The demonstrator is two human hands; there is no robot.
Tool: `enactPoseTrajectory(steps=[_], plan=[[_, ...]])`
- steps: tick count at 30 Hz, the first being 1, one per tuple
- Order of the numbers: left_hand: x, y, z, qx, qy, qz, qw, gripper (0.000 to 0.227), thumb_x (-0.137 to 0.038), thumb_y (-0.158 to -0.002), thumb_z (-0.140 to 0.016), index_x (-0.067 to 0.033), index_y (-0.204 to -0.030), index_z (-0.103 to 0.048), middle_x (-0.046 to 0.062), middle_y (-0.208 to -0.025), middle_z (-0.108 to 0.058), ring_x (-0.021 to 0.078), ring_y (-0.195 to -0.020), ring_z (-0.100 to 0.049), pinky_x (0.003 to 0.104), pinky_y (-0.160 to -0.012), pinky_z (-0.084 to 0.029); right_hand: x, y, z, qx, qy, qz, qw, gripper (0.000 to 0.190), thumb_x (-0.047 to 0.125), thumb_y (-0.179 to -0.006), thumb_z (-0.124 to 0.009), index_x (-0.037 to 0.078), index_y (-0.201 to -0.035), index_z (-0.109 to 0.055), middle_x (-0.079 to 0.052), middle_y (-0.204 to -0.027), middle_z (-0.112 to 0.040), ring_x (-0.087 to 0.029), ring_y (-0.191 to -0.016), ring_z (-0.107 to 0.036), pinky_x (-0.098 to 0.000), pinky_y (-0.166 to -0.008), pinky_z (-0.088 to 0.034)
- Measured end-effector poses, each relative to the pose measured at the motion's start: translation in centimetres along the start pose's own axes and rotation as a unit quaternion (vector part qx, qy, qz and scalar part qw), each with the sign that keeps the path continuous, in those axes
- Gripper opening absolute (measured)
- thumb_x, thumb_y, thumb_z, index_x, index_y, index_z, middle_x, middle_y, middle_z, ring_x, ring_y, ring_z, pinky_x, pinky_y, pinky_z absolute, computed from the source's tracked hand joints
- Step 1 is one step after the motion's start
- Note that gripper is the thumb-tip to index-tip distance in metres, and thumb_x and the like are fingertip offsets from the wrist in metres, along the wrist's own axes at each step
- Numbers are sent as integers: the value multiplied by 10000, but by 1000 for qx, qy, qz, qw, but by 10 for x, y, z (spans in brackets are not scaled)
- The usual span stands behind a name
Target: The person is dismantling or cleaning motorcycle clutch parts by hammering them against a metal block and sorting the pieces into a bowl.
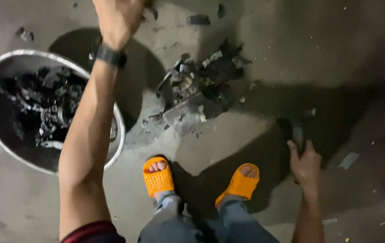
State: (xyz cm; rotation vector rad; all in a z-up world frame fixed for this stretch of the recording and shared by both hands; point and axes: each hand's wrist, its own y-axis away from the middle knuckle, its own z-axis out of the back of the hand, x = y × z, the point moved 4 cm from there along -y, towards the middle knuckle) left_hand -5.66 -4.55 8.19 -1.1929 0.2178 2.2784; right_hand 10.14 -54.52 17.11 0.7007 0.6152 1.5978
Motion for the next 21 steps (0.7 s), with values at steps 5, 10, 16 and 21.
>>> enactPoseTrajectory(steps=[5,10,16,21], plan=[[-95,107,50,97,113,48,988,158,-53,-818,-598,-8,-942,-685,155,-790,-654,328,-792,-663,416,-654,-485,17,54,-59,-30,-166,120,978,199,142,-912,-604,-28,-1015,-588,-198,-832,-616,-337,-766,-610,-420,-629,-484],[-124,196,70,191,37,58,979,120,-13,-866,-545,9,-904,-656,197,-791,-642,387,-776,-634,407,-680,-485,64,64,-126,67,-202,300,930,301,244,-774,-722,-15,-786,-569,-244,-631,-565,-294,-639,-609,-393,-516,-463],[-120,244,16,294,-78,3,953,164,-110,-866,-564,-54,-1005,-629,154,-986,-608,342,-953,-585,401,-824,-458,80,24,-104,-53,-173,241,953,319,286,-896,-590,-27,-853,-547,-167,-592,-567,-258,-513,-584,-375,-406,-421],[-105,226,-31,271,-219,-144,926,196,-95,-828,-561,-98,-1006,-644,158,-1041,-532,359,-1039,-457,456,-820,-387,60,66,-83,-70,-235,247,937,290,276,-908,-590,-7,-897,-529,-115,-566,-535,-223,-470,-555,-323,-368,-432]])
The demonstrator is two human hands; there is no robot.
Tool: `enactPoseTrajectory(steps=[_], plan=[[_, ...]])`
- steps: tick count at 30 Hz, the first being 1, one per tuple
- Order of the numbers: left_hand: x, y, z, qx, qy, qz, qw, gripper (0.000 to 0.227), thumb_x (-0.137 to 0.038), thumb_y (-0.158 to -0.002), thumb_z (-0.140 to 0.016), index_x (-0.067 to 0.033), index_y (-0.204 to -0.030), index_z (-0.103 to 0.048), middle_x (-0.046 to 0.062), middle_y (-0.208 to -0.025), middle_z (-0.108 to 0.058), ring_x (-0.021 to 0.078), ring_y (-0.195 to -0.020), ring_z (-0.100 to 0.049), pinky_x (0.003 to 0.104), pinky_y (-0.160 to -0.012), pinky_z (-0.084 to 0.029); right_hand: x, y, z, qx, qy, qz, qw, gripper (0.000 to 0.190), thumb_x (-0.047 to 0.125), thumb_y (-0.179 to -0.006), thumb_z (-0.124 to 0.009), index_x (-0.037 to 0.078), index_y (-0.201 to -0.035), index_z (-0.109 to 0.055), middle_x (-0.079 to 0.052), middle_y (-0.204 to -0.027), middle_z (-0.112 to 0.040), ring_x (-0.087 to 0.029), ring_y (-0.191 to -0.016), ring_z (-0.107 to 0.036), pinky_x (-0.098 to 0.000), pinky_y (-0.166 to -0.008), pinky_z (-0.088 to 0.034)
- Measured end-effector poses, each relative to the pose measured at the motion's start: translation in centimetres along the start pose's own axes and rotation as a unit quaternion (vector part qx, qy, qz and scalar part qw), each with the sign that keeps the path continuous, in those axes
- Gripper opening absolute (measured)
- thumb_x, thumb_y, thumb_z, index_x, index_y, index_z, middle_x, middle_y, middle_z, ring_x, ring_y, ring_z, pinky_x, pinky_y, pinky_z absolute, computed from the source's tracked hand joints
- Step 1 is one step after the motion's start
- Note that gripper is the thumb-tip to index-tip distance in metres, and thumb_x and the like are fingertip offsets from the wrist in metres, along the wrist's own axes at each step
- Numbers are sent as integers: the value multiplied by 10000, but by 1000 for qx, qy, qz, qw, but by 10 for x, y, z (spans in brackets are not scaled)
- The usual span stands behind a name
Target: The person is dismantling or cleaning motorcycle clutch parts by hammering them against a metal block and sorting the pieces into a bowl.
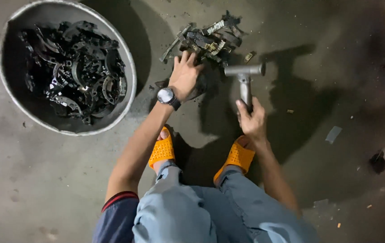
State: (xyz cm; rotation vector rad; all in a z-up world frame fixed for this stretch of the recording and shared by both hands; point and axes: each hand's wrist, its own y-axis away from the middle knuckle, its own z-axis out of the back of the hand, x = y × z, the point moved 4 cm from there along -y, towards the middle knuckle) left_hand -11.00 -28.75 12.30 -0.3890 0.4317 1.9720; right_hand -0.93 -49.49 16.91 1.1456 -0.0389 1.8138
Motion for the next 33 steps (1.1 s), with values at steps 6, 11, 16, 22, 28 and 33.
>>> enactPoseTrajectory(steps=[6,11,16,22,28,33], plan=[[-4,55,-22,-176,-20,44,983,253,-305,-829,-580,-87,-952,-549,100,-878,-459,304,-857,-429,408,-705,-352,-18,23,-9,-65,2,97,993,281,192,-835,-695,61,-643,-536,-58,-427,-515,-166,-398,-535,-249,-378,-400],[-12,59,-47,-163,-8,40,986,405,-365,-720,-681,-123,-1017,-548,72,-881,-469,281,-851,-430,423,-711,-336,-12,12,-24,-22,-4,53,998,236,273,-865,-672,69,-775,-597,-67,-482,-542,-165,-472,-556,-288,-408,-432],[-9,58,-46,-215,29,26,976,303,-318,-769,-652,-124,-987,-569,46,-815,-454,250,-813,-429,388,-702,-313,78,28,2,-456,282,602,592,207,223,-758,-791,192,-951,-720,-169,-748,-552,-227,-483,-448,-292,-396,-349],[-9,57,-52,-229,56,9,972,244,-287,-824,-604,-88,-964,-580,57,-807,-487,245,-788,-450,366,-698,-328,-20,-13,-50,83,242,50,965,497,467,-934,-473,31,-1172,-461,-324,-957,-590,-505,-913,-572,-595,-760,-478],[-9,60,-52,-224,48,11,973,260,-266,-826,-622,-64,-986,-588,89,-845,-492,278,-834,-463,366,-684,-360,65,9,13,-113,31,273,955,262,181,-892,-666,78,-720,-498,-43,-421,-523,-180,-403,-564,-249,-400,-428],[-11,59,-48,-223,62,15,973,237,-265,-855,-598,-64,-980,-586,93,-847,-501,280,-828,-467,370,-679,-364,-6,6,-17,-268,87,319,905,326,322,-790,-749,58,-734,-567,-93,-567,-515,-316,-549,-571,-302,-525,-453]])
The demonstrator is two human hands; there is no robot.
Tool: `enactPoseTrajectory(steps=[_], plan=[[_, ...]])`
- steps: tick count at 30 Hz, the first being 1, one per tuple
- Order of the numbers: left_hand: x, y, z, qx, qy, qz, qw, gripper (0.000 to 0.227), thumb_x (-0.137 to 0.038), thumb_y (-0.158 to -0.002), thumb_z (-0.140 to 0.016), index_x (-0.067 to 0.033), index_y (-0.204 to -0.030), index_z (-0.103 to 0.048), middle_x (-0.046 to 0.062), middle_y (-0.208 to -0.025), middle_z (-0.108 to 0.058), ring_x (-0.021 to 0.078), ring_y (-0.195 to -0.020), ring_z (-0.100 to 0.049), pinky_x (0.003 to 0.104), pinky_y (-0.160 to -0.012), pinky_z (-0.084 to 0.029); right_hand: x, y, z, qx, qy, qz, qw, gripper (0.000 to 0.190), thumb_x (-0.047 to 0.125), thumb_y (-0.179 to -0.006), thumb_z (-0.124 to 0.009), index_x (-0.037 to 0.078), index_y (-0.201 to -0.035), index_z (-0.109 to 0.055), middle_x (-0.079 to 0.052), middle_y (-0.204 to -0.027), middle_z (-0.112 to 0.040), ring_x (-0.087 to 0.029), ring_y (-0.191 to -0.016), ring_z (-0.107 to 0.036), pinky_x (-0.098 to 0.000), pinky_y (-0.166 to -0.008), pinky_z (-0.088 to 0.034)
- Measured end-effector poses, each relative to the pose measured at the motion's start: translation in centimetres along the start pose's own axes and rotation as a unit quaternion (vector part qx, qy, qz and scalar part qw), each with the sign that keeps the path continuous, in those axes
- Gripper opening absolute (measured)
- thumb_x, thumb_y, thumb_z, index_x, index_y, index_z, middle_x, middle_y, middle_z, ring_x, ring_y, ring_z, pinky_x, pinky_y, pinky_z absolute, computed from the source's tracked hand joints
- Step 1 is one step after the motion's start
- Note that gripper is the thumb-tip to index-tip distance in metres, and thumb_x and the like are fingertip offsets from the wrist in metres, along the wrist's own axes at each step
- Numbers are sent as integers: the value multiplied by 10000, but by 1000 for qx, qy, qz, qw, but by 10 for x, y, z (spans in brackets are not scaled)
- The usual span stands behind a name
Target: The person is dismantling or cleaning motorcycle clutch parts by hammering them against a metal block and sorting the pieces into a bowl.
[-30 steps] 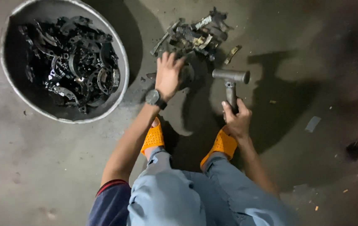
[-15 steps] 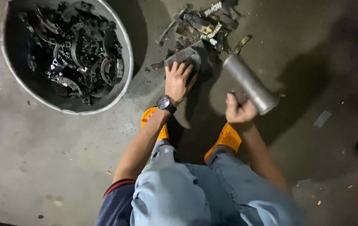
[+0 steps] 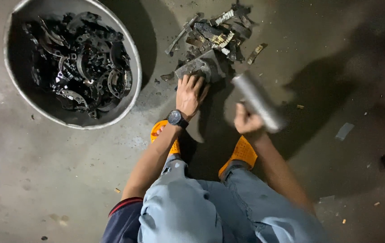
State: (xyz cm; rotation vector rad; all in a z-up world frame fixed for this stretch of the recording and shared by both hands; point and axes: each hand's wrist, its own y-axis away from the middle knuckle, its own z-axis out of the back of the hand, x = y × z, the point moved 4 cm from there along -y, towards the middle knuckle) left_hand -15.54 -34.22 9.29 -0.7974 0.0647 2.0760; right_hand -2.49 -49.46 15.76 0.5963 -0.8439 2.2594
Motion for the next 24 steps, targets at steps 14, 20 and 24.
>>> enactPoseTrajectory(steps=[14,20,24], plan=[[1,3,-1,-9,4,13,1000,230,-237,-843,-612,-55,-980,-579,102,-844,-503,290,-809,-469,382,-670,-379,22,-13,-5,118,-47,-7,992,271,228,-833,-704,28,-748,-542,-75,-473,-551,-232,-456,-603,-289,-398,-447],[-2,-2,10,-1,-23,30,999,241,-262,-853,-594,-45,-959,-593,108,-827,-501,286,-790,-467,380,-655,-377,33,-29,-6,321,109,-146,930,405,401,-856,-614,26,-998,-559,-229,-708,-631,-410,-664,-635,-503,-504,-491],[-4,-3,8,0,-14,27,1000,251,-271,-860,-587,-47,-973,-582,108,-840,-502,289,-803,-467,380,-660,-382,65,-51,36,12,-19,21,1000,261,254,-817,-735,68,-758,-563,-76,-520,-476,-279,-436,-519,-276,-408,-391]])
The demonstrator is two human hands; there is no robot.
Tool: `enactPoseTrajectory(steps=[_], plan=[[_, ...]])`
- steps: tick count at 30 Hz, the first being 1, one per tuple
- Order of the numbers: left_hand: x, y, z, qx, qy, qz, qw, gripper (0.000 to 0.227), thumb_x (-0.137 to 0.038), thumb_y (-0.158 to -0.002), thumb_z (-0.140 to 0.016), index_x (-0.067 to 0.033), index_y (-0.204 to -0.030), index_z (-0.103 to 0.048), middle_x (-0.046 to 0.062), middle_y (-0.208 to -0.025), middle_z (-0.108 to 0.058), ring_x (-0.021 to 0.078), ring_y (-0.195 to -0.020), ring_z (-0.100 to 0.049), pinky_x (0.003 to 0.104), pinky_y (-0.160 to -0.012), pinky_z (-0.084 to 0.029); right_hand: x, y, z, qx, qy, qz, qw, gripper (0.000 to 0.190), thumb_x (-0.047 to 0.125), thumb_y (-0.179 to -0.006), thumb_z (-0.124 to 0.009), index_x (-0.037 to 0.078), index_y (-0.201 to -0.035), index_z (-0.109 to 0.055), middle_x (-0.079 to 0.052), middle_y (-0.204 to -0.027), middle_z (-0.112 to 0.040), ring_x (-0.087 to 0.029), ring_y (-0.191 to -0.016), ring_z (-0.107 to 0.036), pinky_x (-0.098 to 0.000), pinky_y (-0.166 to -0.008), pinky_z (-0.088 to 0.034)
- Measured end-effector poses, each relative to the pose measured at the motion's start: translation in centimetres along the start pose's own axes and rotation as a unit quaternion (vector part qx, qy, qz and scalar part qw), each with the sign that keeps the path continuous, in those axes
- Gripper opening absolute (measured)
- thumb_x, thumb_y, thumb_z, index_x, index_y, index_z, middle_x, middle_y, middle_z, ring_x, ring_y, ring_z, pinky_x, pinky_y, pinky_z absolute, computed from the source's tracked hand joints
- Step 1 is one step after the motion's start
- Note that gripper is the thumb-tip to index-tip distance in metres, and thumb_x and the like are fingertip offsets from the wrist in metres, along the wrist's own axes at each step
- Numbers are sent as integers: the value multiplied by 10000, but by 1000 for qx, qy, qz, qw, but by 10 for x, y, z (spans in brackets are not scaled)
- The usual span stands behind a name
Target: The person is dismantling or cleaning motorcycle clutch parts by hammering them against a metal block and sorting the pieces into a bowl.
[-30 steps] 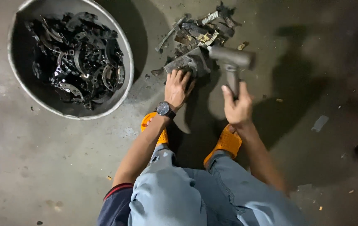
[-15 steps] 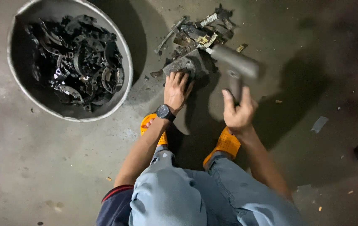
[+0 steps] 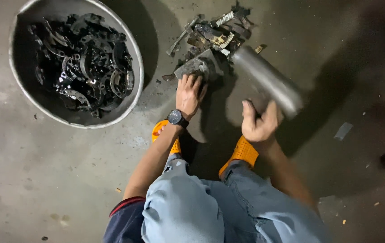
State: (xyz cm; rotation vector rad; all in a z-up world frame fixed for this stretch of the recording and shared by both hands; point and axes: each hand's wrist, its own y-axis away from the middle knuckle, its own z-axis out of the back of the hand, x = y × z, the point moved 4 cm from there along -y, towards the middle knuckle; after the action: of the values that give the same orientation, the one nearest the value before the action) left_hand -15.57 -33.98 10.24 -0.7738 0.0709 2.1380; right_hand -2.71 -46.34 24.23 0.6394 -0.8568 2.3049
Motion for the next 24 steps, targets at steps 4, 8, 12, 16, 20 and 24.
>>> enactPoseTrajectory(steps=[4,8,12,16,20,24], plan=[[-1,-3,4,-15,19,-1,1000,233,-264,-878,-574,-49,-966,-575,120,-855,-512,300,-813,-476,381,-655,-383,-65,65,-51,-94,6,36,995,289,280,-783,-762,46,-832,-600,-80,-645,-493,-184,-550,-527,-287,-560,-407],[-2,-6,9,-17,30,-6,999,257,-271,-889,-552,-25,-961,-572,124,-865,-511,304,-825,-479,367,-656,-380,-45,38,-75,432,110,-211,870,556,420,-932,-445,-30,-1259,-445,-370,-905,-592,-505,-841,-601,-576,-672,-485],[3,5,0,-10,8,-3,1000,244,-253,-847,-599,-41,-966,-581,104,-851,-503,282,-819,-465,363,-658,-381,0,-8,-32,259,14,-132,957,348,341,-871,-612,30,-1010,-545,-203,-722,-540,-378,-641,-555,-399,-518,-435],[3,1,0,2,17,-4,1000,246,-247,-845,-604,-39,-973,-575,104,-857,-506,280,-817,-460,360,-671,-384,-7,2,-7,99,-60,10,993,215,189,-810,-735,25,-790,-599,-90,-558,-502,-282,-451,-522,-298,-399,-395],[4,-2,15,45,-1,27,999,456,-296,-727,-717,-63,-1079,-545,111,-969,-490,284,-894,-433,380,-729,-368,-47,27,-11,47,-45,21,998,255,170,-739,-816,-7,-770,-635,-94,-641,-547,-249,-515,-554,-305,-455,-438],[8,-14,29,176,-94,100,975,1015,-374,-624,-830,-27,-1375,-243,236,-1314,-341,377,-1236,-309,565,-1001,-247,-77,52,-20,129,-24,-32,991,304,205,-829,-737,54,-672,-525,-94,-506,-477,-355,-498,-551,-298,-390,-395]])
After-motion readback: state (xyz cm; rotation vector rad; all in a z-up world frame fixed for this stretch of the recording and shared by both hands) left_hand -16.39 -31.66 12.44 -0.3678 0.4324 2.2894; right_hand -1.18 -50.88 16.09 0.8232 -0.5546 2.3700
